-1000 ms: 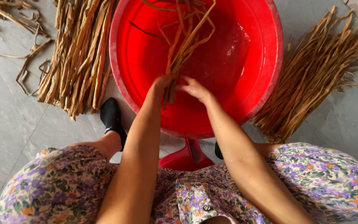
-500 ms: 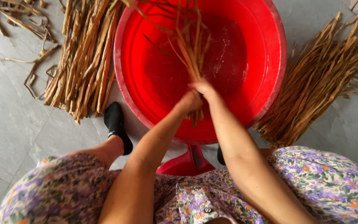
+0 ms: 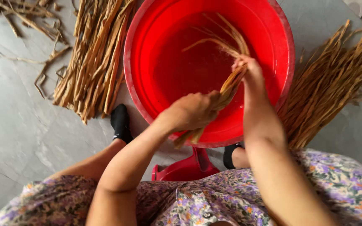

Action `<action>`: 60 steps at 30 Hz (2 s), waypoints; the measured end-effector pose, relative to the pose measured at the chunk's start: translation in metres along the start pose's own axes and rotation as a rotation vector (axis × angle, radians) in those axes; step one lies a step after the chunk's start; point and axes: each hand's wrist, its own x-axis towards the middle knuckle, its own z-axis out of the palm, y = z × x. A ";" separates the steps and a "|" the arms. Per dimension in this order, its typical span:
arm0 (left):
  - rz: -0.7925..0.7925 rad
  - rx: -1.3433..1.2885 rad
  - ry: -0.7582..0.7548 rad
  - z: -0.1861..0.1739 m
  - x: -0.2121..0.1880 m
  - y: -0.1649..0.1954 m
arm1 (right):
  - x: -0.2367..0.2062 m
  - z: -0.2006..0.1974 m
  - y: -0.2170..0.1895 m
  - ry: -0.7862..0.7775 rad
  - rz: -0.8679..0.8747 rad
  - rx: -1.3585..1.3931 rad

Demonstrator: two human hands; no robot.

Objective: The person repeatedly submerges bundles of dried plant stems into a red basin of water, agitates them by hand, and then removes them to place on the floor. The process is repeated for multiple bundles.

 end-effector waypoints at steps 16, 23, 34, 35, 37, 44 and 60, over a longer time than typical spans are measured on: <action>-0.400 -0.889 0.340 0.057 0.135 -0.213 | -0.013 0.108 0.143 0.258 -0.014 -0.248; -0.555 -0.505 0.793 0.059 0.144 -0.225 | -0.017 0.086 0.124 0.378 -0.085 -0.754; -0.624 -0.629 0.085 0.136 0.154 -0.204 | -0.029 0.102 0.149 0.074 0.141 -0.481; -0.580 -0.649 0.021 0.137 0.156 -0.199 | -0.030 0.104 0.145 0.137 0.222 -0.571; -0.509 -0.572 -0.023 0.147 0.161 -0.179 | -0.028 0.102 0.132 0.159 0.279 -0.606; -0.355 -0.135 -0.082 0.142 0.098 -0.055 | -0.011 0.033 0.080 0.017 0.238 -0.086; -0.199 0.000 0.500 0.031 0.127 -0.200 | -0.033 0.066 0.075 0.384 -0.203 0.177</action>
